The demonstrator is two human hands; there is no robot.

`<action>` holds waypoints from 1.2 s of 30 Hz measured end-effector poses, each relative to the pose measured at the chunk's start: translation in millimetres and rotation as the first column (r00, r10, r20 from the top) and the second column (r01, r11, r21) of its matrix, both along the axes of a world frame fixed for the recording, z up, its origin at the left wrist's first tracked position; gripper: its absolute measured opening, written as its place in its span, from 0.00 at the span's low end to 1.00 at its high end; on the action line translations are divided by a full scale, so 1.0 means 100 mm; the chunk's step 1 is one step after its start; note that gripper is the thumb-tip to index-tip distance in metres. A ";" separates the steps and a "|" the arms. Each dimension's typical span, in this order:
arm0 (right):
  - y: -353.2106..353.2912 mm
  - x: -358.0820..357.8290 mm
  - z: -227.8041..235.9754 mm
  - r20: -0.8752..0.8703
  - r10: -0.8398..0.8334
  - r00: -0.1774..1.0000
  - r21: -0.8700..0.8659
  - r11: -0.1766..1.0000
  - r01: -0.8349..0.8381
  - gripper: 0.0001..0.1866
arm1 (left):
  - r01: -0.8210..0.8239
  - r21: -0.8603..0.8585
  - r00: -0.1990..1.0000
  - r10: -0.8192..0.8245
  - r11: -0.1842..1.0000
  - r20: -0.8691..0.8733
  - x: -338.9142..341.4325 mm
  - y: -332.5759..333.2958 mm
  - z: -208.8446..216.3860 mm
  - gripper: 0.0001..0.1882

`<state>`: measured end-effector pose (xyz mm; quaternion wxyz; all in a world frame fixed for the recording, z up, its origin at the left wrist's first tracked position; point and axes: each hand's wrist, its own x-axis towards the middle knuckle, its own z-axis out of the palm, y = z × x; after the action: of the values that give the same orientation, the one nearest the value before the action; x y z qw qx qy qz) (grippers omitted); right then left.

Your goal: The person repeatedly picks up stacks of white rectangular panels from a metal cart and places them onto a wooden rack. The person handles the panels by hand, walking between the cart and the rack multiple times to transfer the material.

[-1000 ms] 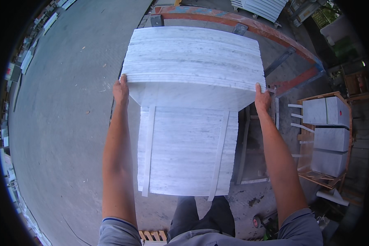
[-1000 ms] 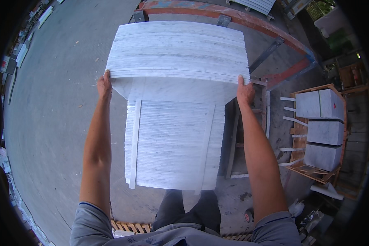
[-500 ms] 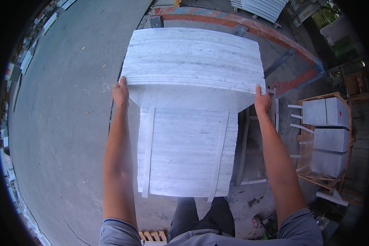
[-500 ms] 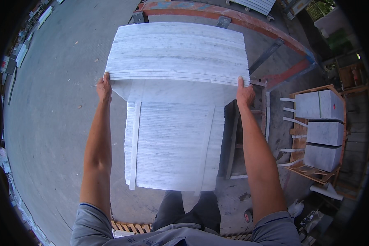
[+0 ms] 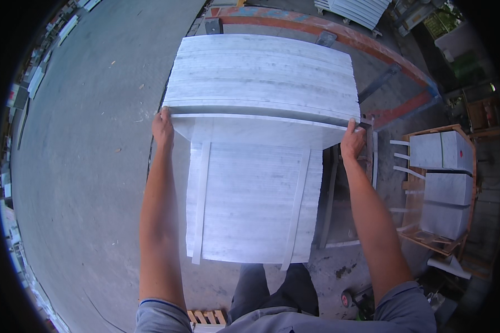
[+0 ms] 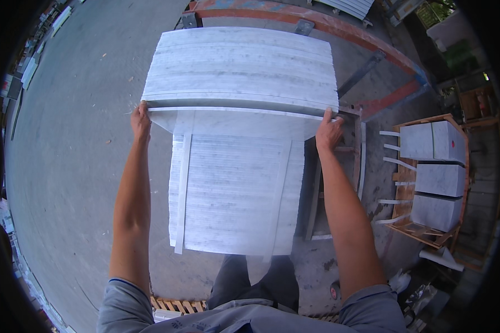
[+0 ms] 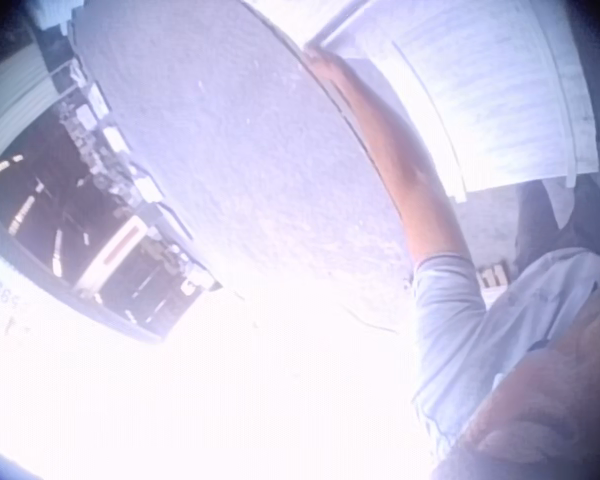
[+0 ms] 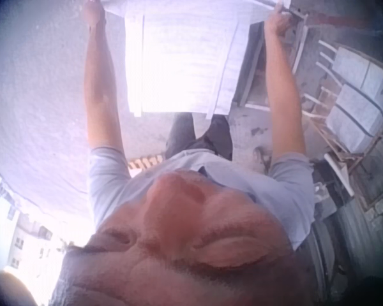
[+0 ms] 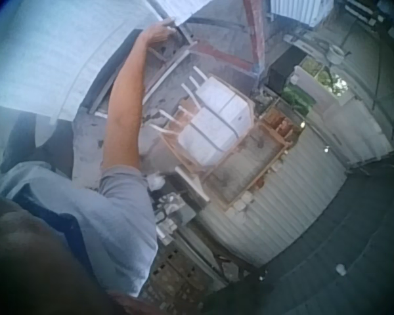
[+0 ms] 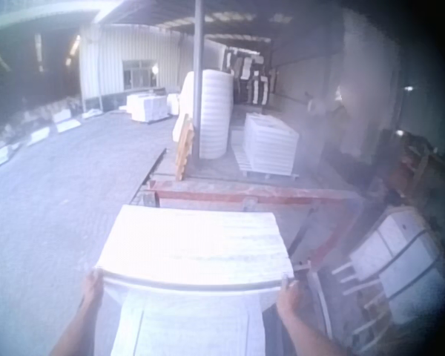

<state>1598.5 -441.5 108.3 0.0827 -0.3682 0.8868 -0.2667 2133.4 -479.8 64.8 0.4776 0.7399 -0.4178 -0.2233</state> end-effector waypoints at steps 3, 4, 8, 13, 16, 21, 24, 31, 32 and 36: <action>0.21 0.07 0.00 0.239 -0.101 0.966 -0.097 0.987 0.127 0.44 | 0.013 0.006 0.999 -0.014 1.000 0.048 0.04 0.16 -0.01 0.25; 0.29 0.14 0.01 0.438 -0.180 0.881 -0.099 0.964 0.246 0.44 | -0.009 0.013 0.994 0.007 1.000 0.110 0.04 0.24 -0.01 0.25; 0.67 0.63 0.05 0.974 -0.194 0.116 0.133 0.907 0.401 0.39 | -0.047 0.327 0.998 0.027 0.944 0.065 0.00 0.69 0.11 0.23; 1.06 1.21 -0.20 0.979 -0.088 -0.184 0.158 0.899 0.409 0.26 | 0.041 0.376 0.622 0.271 0.926 -0.735 0.07 1.25 0.16 0.16; 1.20 1.21 -0.38 0.961 -0.126 -0.248 0.220 0.890 0.399 0.23 | 0.038 0.448 0.545 0.357 0.893 -0.759 0.16 1.38 0.02 0.14; 1.53 1.11 -0.37 0.968 -0.052 -0.244 0.146 0.911 0.387 0.21 | 0.075 0.408 0.487 0.323 0.910 -0.812 0.17 1.65 -0.13 0.14; 1.94 1.10 -0.24 0.990 -0.015 -0.143 0.074 0.907 0.414 0.19 | 0.131 0.310 0.443 0.224 0.942 -0.868 0.09 2.11 -0.08 0.13; 3.82 0.49 -0.14 0.986 0.038 0.163 -0.081 0.961 0.264 0.19 | 0.225 0.343 0.374 0.244 0.912 -0.895 -0.54 3.60 0.46 0.15; 4.15 0.39 -0.15 0.955 0.020 0.295 -0.081 0.977 0.196 0.18 | 0.241 0.358 0.359 0.260 0.902 -0.896 -0.67 3.79 0.53 0.16; 5.32 -0.02 -0.01 0.978 -0.149 0.149 0.054 0.861 0.507 0.18 | 0.355 0.464 0.451 0.286 0.812 -0.846 -1.20 4.48 0.73 0.18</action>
<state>1596.1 90.2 106.9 0.4937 0.0733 0.6511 -0.5718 2013.3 -32.2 137.8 0.3672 0.6082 -0.0297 -0.7031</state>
